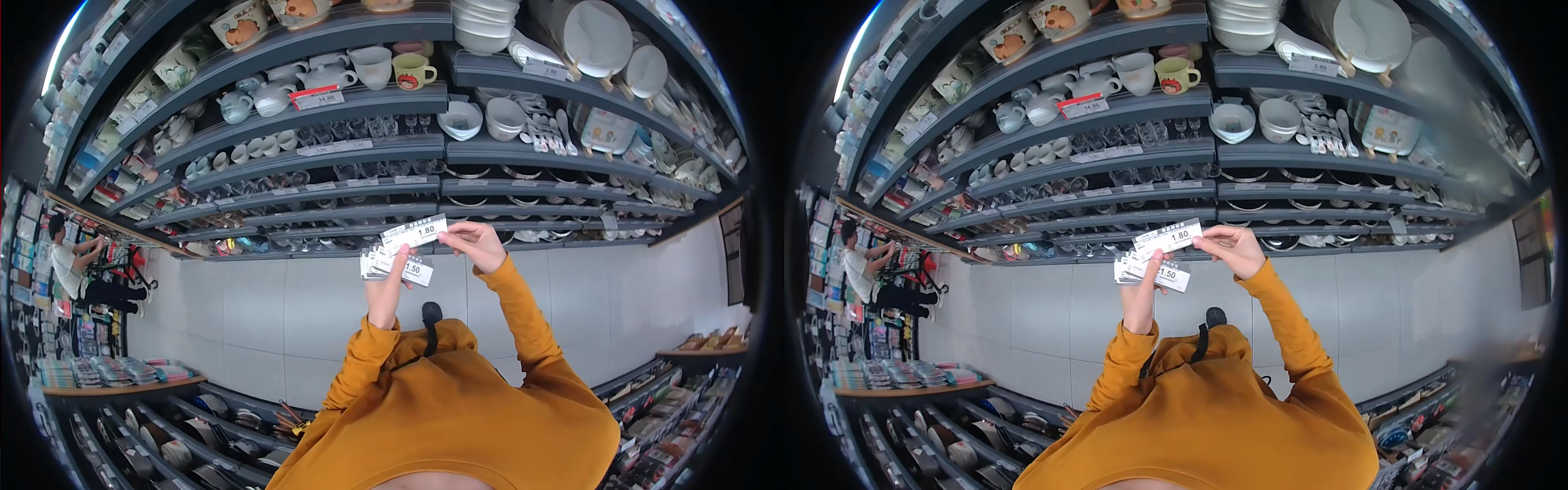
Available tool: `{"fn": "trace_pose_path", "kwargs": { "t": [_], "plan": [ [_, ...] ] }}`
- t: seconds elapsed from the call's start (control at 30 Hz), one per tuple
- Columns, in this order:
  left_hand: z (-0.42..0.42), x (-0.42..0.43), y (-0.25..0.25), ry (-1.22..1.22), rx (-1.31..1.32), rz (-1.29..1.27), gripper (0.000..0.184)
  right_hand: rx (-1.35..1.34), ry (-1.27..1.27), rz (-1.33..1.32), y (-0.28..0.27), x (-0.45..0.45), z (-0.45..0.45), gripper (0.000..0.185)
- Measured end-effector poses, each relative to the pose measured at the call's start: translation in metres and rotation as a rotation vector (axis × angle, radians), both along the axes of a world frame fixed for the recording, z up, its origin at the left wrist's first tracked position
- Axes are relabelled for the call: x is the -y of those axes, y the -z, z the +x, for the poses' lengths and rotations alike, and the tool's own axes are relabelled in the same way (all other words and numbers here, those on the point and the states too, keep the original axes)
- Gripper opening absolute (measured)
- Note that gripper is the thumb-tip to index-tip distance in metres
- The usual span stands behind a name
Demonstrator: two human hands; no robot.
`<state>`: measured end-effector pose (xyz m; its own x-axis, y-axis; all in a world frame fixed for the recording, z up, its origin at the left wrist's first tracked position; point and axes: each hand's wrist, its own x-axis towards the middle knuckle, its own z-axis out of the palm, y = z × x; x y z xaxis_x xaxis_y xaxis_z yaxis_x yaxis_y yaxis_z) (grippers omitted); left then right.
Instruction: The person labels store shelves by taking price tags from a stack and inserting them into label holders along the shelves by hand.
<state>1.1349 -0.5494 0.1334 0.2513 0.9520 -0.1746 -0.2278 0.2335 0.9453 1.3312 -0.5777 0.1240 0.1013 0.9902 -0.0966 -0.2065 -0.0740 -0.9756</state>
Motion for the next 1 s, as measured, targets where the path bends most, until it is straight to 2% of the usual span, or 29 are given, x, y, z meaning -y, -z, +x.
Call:
{"fn": "trace_pose_path", "kwargs": {
  "t": [0.17,0.3,0.5,0.57,0.73,1.0],
  "plan": [
    [0.029,-0.019,0.008,-0.014,-0.043,-0.030,0.026,0.067,-0.059,-0.035,0.004,-0.034,0.034,0.021],
    [0.046,-0.029,0.021,-0.045,-0.044,-0.063,0.023,0.006,-0.033,0.026,0.020,-0.062,0.062,0.019],
    [0.056,-0.039,0.033,-0.075,-0.005,-0.096,0.022,0.259,0.339,0.165,0.052,-0.146,0.138,0.015],
    [0.058,-0.038,0.037,-0.080,-0.013,-0.125,0.022,0.359,0.417,0.184,0.061,-0.171,0.156,0.018],
    [0.061,-0.031,0.044,-0.097,-0.011,-0.179,0.023,0.419,0.485,0.241,0.068,-0.201,0.172,0.025],
    [0.060,-0.024,0.051,-0.112,-0.045,-0.224,0.024,0.365,0.332,0.227,0.086,-0.212,0.180,0.024]
  ]
}}
